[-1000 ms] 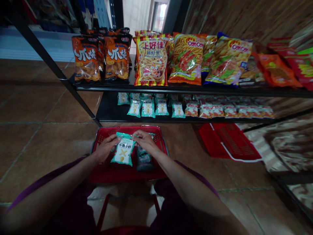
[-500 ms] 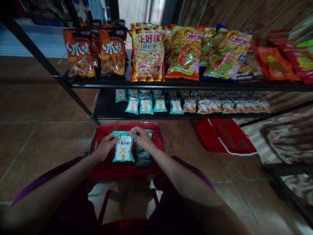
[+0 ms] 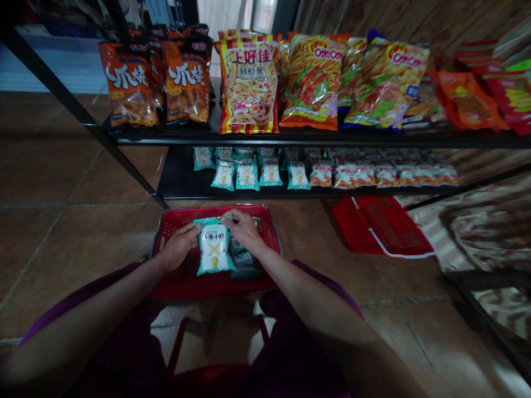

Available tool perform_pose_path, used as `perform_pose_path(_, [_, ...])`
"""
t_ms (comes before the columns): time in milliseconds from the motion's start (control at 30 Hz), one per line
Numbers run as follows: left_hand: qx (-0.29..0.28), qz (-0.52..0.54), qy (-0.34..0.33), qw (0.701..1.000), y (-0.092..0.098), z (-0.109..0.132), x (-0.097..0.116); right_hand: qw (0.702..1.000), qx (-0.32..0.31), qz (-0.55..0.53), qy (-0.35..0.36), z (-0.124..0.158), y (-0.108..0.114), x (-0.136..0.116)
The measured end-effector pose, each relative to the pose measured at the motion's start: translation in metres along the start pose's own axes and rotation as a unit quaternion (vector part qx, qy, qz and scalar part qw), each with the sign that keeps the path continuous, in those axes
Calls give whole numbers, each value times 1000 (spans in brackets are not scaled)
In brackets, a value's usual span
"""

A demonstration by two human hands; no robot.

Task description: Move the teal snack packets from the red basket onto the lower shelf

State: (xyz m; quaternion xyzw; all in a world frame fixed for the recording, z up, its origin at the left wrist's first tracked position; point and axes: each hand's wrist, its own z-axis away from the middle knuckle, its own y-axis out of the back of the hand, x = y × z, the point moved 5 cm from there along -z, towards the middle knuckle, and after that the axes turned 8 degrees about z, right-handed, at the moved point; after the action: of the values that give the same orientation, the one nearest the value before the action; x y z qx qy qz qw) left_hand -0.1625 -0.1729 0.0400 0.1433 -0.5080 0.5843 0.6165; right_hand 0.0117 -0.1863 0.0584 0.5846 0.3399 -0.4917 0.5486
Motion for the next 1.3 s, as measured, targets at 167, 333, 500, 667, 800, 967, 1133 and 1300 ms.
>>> perform_pose_path(167, [15,8,21,1000,-1,2,2,999,-14,-20,-23,-1,-1,3])
perform_pose_path(333, [44,35,30,998,-3,4,7,998,-6,-47,-48,1,-2,4])
perform_pose_path(500, [91,83,16,992,8,-2,13,968,-60,-160,-183,14,-12,4])
perform_pose_path(667, [120,118,-2,986,18,-7,21,942,-111,-203,-242,23,-21,3])
perform_pose_path(800, [134,125,-4,983,21,-6,23,939,-149,-192,-244,27,-26,7])
perform_pose_path(967, [145,125,-4,982,21,-7,24,937,-181,-191,-228,29,-31,7])
perform_pose_path(1133, [150,119,-2,981,22,-7,25,941,-199,-179,-209,29,-33,3])
perform_pose_path(1300, [164,112,10,980,25,-7,24,939,-214,-180,-201,31,-35,0])
